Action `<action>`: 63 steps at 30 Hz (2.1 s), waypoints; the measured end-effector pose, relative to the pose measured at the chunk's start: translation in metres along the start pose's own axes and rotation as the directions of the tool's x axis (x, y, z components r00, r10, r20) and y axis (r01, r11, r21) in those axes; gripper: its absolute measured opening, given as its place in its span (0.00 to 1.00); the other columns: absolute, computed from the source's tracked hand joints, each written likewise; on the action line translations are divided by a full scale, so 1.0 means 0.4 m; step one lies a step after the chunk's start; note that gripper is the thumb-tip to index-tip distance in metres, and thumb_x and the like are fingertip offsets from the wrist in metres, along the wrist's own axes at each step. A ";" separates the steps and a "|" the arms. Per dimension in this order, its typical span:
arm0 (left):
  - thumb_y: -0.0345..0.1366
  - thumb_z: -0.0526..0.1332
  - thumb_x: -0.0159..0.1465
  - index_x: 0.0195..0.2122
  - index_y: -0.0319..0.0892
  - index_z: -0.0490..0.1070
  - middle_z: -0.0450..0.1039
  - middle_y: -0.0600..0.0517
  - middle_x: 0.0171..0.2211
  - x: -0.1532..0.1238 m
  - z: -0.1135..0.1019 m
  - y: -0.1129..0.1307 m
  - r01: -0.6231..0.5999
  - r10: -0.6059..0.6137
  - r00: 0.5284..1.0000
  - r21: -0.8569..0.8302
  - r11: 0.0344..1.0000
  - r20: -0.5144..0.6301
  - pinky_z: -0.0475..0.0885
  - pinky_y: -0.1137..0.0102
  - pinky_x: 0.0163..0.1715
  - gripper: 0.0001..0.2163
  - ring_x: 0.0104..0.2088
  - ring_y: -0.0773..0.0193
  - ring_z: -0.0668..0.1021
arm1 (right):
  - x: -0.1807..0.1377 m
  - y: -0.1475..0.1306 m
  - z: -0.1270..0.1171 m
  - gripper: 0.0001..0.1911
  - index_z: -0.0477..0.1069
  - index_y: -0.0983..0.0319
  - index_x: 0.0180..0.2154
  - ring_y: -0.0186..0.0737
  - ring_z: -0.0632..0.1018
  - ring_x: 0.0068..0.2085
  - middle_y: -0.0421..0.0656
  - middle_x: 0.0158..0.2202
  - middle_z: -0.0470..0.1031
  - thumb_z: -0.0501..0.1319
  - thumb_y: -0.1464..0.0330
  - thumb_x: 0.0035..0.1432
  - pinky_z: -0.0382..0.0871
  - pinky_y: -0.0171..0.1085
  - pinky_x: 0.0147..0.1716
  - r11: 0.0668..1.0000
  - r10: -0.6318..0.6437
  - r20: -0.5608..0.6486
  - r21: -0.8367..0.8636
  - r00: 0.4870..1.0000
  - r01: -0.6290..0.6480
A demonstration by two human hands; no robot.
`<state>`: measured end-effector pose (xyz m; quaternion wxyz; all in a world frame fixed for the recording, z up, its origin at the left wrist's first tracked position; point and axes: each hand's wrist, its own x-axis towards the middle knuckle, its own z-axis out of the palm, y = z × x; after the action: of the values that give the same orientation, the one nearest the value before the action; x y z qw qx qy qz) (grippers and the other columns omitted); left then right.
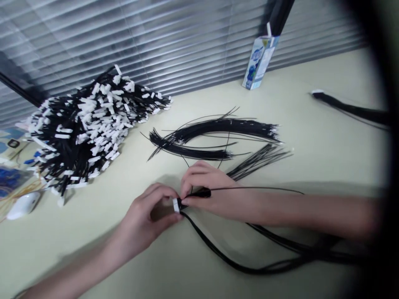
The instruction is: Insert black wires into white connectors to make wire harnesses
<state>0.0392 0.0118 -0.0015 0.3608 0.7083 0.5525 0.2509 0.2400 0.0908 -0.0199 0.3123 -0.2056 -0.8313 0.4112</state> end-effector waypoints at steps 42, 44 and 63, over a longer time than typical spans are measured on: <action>0.33 0.63 0.63 0.42 0.44 0.72 0.73 0.53 0.33 -0.023 0.013 0.042 -0.068 -0.112 0.980 -0.802 0.594 -0.166 0.67 0.75 0.38 0.07 0.35 0.68 0.74 | 0.030 -0.145 -0.096 0.13 0.69 0.62 0.44 0.36 0.68 0.54 0.46 0.53 0.66 0.54 0.79 0.59 0.66 0.35 0.52 0.844 -0.277 0.357 -0.353 0.892 0.404; 0.34 0.62 0.64 0.45 0.45 0.72 0.74 0.53 0.34 -0.021 -0.016 0.037 -0.160 -0.083 0.945 -0.667 0.727 -0.318 0.66 0.76 0.38 0.08 0.37 0.68 0.73 | 0.021 -0.152 -0.115 0.22 0.68 0.60 0.48 0.36 0.65 0.58 0.46 0.59 0.59 0.52 0.83 0.54 0.65 0.34 0.53 0.880 -0.222 0.369 -0.322 0.902 0.348; 0.31 0.68 0.57 0.34 0.39 0.76 0.72 0.54 0.26 0.044 -0.116 0.091 -0.070 -0.253 0.929 -0.799 0.597 -0.271 0.70 0.81 0.27 0.05 0.27 0.72 0.74 | 0.020 -0.039 -0.133 0.12 0.68 0.61 0.48 0.43 0.72 0.46 0.50 0.47 0.72 0.53 0.70 0.64 0.69 0.44 0.45 0.631 -0.303 0.353 -0.622 0.885 0.464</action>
<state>0.0310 0.0350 0.0549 0.5444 0.3845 0.4740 0.5754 0.2695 0.1162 0.0205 0.2017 -0.0785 -0.9762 0.0141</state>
